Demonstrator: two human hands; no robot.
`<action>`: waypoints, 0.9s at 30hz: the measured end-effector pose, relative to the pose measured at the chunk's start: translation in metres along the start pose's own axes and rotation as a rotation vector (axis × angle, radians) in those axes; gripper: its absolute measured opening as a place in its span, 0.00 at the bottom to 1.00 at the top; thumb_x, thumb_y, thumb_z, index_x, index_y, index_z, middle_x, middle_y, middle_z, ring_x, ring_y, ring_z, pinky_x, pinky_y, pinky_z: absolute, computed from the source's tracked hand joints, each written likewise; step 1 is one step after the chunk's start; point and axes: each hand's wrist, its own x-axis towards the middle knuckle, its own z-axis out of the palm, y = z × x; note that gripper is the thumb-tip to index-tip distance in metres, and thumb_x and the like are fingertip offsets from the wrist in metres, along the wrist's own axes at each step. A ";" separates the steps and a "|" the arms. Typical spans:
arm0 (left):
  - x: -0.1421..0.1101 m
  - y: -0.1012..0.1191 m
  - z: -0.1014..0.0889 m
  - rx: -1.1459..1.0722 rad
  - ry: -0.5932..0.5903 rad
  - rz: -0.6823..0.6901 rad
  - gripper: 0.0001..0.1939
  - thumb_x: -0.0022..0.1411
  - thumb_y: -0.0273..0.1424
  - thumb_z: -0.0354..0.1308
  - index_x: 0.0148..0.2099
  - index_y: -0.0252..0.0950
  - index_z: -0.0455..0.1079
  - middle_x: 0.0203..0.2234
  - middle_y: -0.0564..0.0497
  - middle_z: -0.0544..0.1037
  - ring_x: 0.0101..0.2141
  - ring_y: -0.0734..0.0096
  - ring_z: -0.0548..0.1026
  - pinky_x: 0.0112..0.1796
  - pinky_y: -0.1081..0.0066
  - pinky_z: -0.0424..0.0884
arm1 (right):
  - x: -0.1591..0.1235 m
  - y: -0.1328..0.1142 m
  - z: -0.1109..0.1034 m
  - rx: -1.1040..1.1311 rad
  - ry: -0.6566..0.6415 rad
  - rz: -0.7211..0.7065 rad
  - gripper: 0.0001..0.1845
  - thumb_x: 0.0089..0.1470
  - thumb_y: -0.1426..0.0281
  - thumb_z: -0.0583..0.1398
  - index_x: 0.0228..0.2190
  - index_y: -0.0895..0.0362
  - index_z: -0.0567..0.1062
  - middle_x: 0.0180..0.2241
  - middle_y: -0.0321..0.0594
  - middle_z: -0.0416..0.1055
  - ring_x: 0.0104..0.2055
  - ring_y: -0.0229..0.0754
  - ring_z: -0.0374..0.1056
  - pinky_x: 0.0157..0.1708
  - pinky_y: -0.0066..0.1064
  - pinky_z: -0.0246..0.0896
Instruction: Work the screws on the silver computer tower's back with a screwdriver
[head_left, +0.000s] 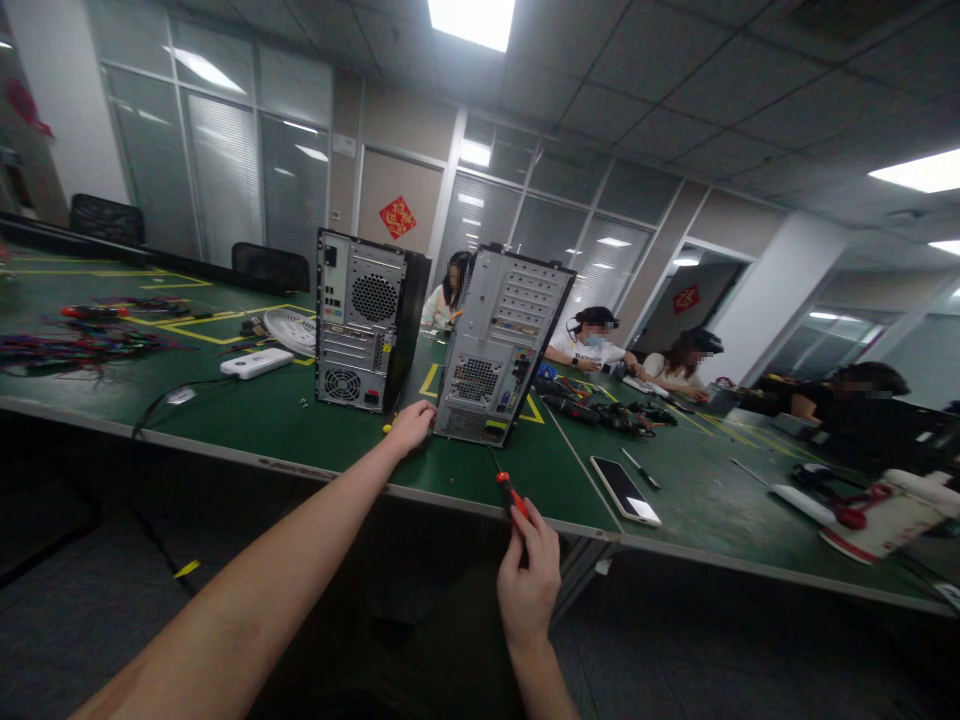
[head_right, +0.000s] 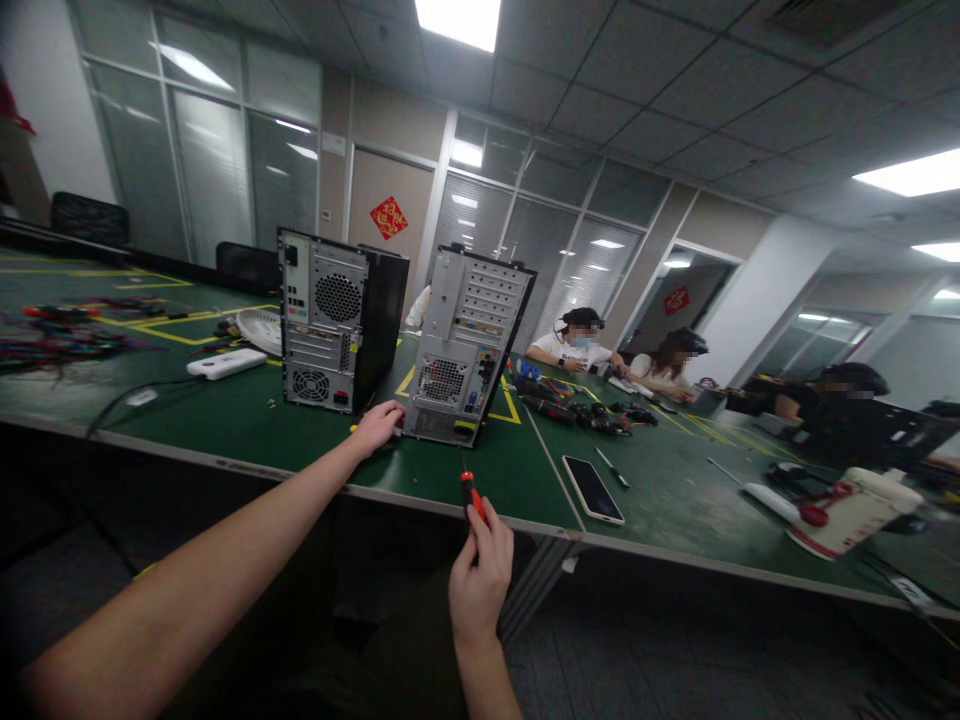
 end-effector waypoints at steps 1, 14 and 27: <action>0.000 0.000 0.000 0.000 0.002 -0.002 0.13 0.66 0.34 0.51 0.40 0.39 0.77 0.35 0.48 0.83 0.39 0.65 0.80 0.38 0.71 0.73 | 0.000 0.000 0.000 -0.001 0.007 0.012 0.15 0.68 0.69 0.56 0.50 0.55 0.80 0.52 0.50 0.77 0.54 0.50 0.74 0.55 0.48 0.70; -0.002 0.001 -0.001 -0.020 -0.001 -0.002 0.13 0.66 0.34 0.50 0.40 0.39 0.76 0.36 0.48 0.83 0.39 0.65 0.80 0.38 0.71 0.72 | -0.002 0.000 0.002 -0.009 0.011 0.050 0.16 0.69 0.69 0.56 0.53 0.56 0.78 0.54 0.50 0.75 0.56 0.49 0.73 0.55 0.43 0.70; 0.001 -0.002 0.000 -0.023 -0.009 0.006 0.13 0.66 0.34 0.51 0.41 0.39 0.77 0.38 0.48 0.83 0.40 0.65 0.80 0.38 0.71 0.72 | -0.003 0.002 0.003 0.013 0.052 0.072 0.15 0.67 0.66 0.60 0.51 0.57 0.78 0.50 0.51 0.77 0.53 0.50 0.75 0.53 0.43 0.72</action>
